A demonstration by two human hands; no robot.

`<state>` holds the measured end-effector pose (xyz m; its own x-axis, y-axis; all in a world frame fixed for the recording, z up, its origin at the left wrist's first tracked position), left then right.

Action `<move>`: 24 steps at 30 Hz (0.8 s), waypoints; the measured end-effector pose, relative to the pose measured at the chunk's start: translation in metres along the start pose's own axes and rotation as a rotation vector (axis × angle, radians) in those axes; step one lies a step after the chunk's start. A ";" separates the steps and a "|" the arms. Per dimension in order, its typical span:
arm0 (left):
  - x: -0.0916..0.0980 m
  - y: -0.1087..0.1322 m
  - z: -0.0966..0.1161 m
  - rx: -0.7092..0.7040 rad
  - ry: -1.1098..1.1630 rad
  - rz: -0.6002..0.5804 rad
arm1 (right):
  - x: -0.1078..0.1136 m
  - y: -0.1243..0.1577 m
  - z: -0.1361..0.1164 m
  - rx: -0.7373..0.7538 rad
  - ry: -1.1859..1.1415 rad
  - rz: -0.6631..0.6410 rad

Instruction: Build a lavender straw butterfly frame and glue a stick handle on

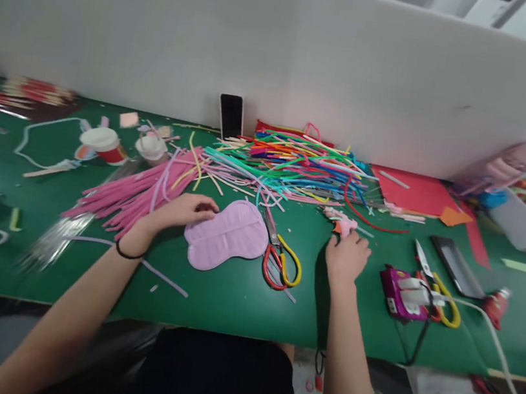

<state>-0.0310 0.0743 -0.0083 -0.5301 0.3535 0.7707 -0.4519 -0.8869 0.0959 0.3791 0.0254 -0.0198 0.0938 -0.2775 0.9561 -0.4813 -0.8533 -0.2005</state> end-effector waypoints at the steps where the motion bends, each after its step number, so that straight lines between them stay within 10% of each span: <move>1: 0.006 0.006 0.001 0.004 -0.013 0.025 | 0.003 0.006 0.002 0.026 -0.010 0.023; 8: 0.079 0.073 -0.034 0.265 -0.382 0.308 | 0.018 0.058 0.001 0.269 -0.183 0.162; 14: 0.070 0.065 -0.062 0.492 -0.357 0.272 | 0.021 0.077 -0.027 0.370 -0.307 0.125; 24: 0.096 0.097 0.030 0.165 -0.397 0.518 | 0.103 0.120 -0.091 0.669 -0.598 0.214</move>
Point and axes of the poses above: each hand's wrist, its own y-axis away from the middle knuckle, its own x-axis out of the back of the hand, z = x × y, the point moved 5 cm from there along -y, towards the middle knuckle, and after that the axes turned 1 degree about -z, right-handed, at the moved point
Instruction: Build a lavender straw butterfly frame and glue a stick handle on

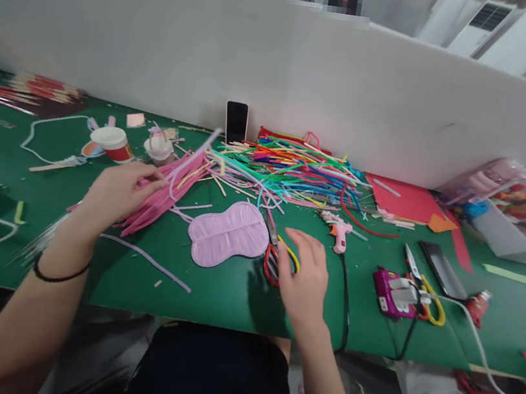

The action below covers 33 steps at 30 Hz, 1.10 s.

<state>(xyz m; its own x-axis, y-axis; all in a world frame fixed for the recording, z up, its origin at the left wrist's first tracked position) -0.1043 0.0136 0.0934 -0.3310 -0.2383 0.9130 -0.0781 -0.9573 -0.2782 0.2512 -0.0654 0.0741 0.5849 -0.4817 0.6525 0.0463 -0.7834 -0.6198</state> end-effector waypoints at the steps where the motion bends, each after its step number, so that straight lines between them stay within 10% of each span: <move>1: 0.006 0.004 0.012 -0.048 0.010 0.023 | 0.003 -0.005 -0.020 0.087 -0.023 -0.004; 6: 0.016 0.022 0.063 -0.309 0.078 0.051 | -0.007 -0.018 -0.087 0.374 0.052 -0.098; 12: -0.005 0.048 0.088 -0.509 0.260 -0.056 | -0.044 -0.007 -0.083 0.307 0.013 -0.231; 27: -0.064 0.100 0.057 -0.374 0.578 -0.284 | -0.052 0.072 -0.056 -0.333 -0.494 -0.850; 33: -0.074 0.104 0.023 -0.073 0.303 -0.083 | -0.076 0.073 -0.071 -0.214 -0.234 -0.619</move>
Point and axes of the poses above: each hand's wrist, its own y-axis away from the middle knuckle, its own x-axis out of the back of the hand, z = x × y, the point moved 5 cm from there along -y, towards the middle knuckle, and after that the axes turned 1 degree about -z, right-handed, at the moved point
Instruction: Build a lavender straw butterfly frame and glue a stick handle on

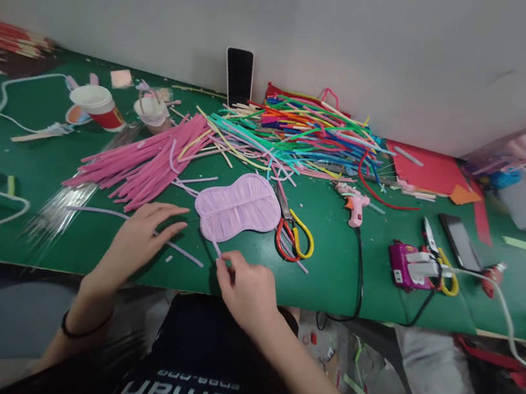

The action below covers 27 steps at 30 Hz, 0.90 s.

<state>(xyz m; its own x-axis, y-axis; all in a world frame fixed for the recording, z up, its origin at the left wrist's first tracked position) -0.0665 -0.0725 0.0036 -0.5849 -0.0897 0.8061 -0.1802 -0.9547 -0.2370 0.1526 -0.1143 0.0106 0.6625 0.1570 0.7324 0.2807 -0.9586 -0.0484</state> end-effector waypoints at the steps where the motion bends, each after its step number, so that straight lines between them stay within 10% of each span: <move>1: -0.001 0.003 -0.006 0.037 -0.063 0.007 | -0.001 0.000 0.000 0.020 0.076 0.070; 9: -0.029 0.027 0.007 0.180 -0.127 -0.101 | -0.007 0.014 0.000 0.093 0.341 0.171; 27: -0.034 0.035 0.021 0.005 -0.097 0.059 | -0.029 0.027 -0.003 0.193 0.423 0.131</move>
Point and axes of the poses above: each hand's wrist, its own y-axis away from the middle knuckle, its own x-axis out of the back of the hand, z = x × y, the point moved 5 cm from there along -y, towards the middle knuckle, and after that the axes turned 1 degree about -z, right-handed, at the moved point
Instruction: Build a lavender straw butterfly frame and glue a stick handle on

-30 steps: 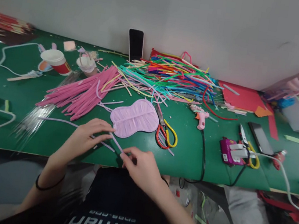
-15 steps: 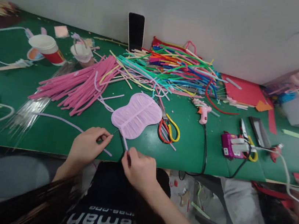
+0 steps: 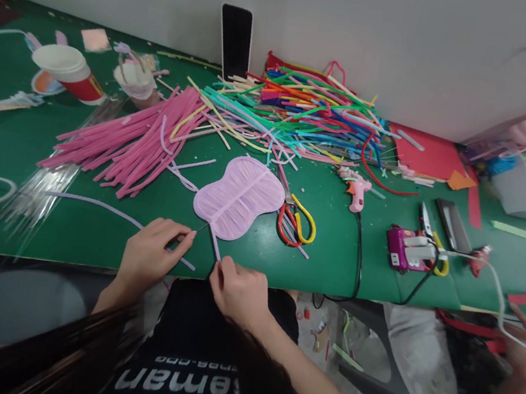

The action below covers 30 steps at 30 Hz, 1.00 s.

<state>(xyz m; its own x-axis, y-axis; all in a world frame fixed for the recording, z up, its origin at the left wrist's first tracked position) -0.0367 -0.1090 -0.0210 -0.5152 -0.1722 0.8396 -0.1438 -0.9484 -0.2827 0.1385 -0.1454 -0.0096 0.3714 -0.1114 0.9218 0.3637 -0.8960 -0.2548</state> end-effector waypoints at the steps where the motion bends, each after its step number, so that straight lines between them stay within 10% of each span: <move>1: 0.000 0.000 0.000 -0.003 0.003 0.003 | 0.000 0.000 0.000 -0.001 0.000 0.000; 30: 0.002 0.000 0.007 -0.097 0.021 0.125 | 0.000 0.001 0.004 -0.015 0.038 0.060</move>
<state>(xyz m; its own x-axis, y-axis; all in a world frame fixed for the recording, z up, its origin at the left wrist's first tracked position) -0.0317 -0.1107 -0.0165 -0.5517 -0.2809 0.7853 -0.1580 -0.8893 -0.4292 0.1421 -0.1452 -0.0110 0.3597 -0.1811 0.9153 0.3285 -0.8936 -0.3059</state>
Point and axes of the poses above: each hand's wrist, its own y-axis away from the middle knuckle, its own x-axis out of the back of the hand, z = x × y, the point moved 5 cm from there along -y, towards the middle knuckle, and after that the axes turned 1 degree about -z, right-handed, at the moved point
